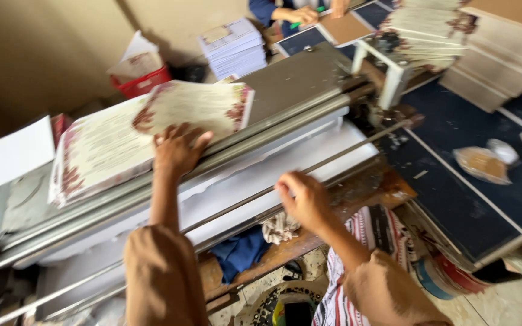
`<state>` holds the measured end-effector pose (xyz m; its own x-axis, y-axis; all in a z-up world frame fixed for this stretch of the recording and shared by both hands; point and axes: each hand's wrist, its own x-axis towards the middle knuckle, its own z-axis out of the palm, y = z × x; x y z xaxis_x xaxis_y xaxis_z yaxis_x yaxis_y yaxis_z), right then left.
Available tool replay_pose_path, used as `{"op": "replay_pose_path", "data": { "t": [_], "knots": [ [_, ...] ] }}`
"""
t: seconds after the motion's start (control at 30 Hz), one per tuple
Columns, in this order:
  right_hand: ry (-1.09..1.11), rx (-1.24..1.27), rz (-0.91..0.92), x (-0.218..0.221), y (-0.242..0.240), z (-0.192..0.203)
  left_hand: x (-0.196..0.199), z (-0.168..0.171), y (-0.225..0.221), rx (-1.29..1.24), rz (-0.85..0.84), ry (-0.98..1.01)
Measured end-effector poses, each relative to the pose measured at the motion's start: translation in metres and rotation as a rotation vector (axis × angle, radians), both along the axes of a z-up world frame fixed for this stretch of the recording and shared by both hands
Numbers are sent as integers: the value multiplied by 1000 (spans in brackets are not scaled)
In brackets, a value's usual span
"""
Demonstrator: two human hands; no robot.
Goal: Feeding printed invitation cards through a motorized gluing machine and stacking them on a table.
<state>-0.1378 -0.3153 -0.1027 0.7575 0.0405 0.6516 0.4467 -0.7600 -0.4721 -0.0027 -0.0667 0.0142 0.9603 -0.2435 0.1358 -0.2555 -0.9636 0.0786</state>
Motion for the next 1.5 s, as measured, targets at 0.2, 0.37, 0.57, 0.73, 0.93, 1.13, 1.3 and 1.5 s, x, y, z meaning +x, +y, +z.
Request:
{"op": "replay_pose_path", "data": {
  "t": [0.2,0.37,0.57,0.73,0.93,1.13,1.3,1.5],
  "knots": [
    [-410,-278,-133,44,-3,33,-11,10,-15,-83,-85,52],
    [-504,-298,-111,36,-2,43,-1,1,-7,-99,-137,0],
    [-659,-114,90,23,-16,14,3,-3,15,-105,-87,-57],
    [-713,-19,73,-17,-35,30,-5,-1,32,-124,14,-95],
    [-596,347,-97,-54,-91,43,0,-9,55,-68,67,-101],
    [-435,1344,-295,-76,-204,-48,-2,-8,60,-76,69,-116],
    [-496,1803,-674,-110,-266,-99,-11,5,53,-93,67,-102],
    [-279,1699,-1008,-123,-282,-111,11,-26,73,-83,51,-316]
  ]
}}
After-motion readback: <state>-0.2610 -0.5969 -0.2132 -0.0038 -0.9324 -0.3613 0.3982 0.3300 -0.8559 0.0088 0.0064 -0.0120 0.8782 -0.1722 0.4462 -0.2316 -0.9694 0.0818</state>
